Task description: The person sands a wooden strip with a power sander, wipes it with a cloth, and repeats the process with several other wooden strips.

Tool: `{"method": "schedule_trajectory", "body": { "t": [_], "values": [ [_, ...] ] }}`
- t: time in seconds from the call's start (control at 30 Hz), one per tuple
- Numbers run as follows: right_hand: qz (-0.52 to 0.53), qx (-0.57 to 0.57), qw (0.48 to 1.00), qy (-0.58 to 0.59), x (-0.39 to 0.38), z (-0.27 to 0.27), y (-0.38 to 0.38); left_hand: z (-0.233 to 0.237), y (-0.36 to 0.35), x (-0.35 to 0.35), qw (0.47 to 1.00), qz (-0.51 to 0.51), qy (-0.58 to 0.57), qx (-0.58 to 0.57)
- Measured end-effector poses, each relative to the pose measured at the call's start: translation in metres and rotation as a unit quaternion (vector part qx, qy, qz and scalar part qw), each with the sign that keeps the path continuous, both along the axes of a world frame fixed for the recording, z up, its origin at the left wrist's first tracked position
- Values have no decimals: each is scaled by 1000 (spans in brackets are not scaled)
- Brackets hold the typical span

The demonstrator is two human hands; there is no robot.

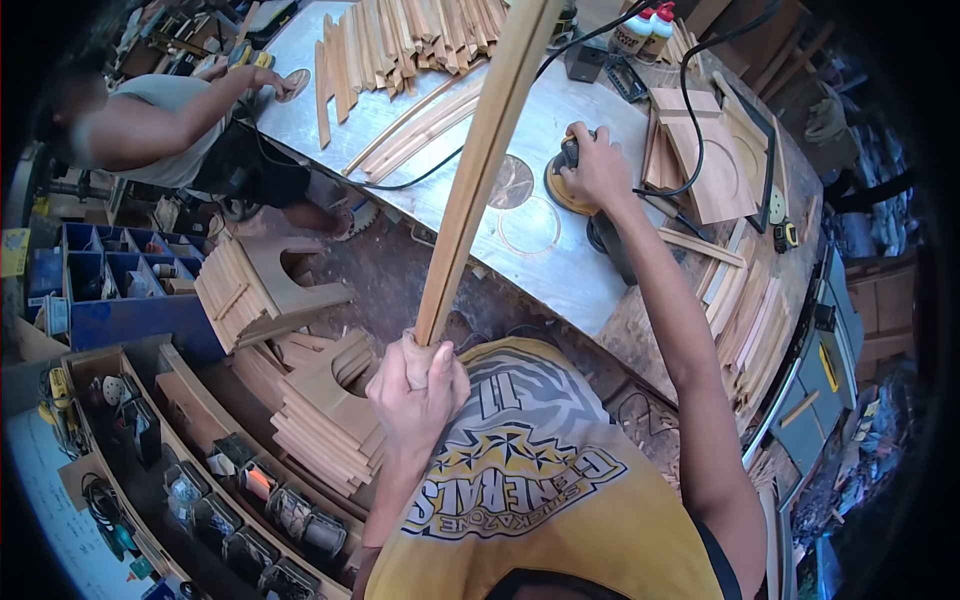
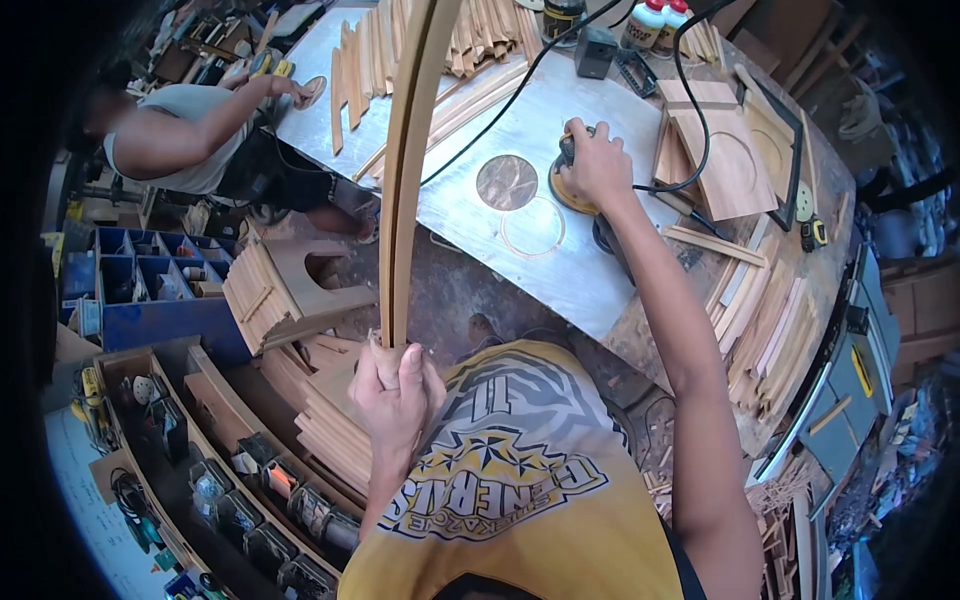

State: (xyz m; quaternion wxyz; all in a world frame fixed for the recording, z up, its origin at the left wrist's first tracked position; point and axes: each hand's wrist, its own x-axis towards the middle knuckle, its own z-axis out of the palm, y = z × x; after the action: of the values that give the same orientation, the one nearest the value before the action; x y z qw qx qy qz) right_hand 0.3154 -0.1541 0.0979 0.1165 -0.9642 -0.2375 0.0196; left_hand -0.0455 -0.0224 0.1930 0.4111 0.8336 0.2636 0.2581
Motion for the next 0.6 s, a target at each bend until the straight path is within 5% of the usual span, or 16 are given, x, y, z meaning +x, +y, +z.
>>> {"method": "schedule_trajectory", "body": {
  "t": [0.3,0.43,0.53,0.6],
  "values": [
    [4,29,1000,-2,-5,-3,-2,13,-3,-4,998,-19,13,61],
    [1,37,999,-18,-7,-5,-1,13,-6,-17,957,-68,-51,-276],
    [-5,40,999,-17,-9,1,1,32,1,-29,910,-113,-37,-397],
    [-6,43,999,-19,-7,5,3,61,10,-42,802,-163,4,-574]
  ]
}}
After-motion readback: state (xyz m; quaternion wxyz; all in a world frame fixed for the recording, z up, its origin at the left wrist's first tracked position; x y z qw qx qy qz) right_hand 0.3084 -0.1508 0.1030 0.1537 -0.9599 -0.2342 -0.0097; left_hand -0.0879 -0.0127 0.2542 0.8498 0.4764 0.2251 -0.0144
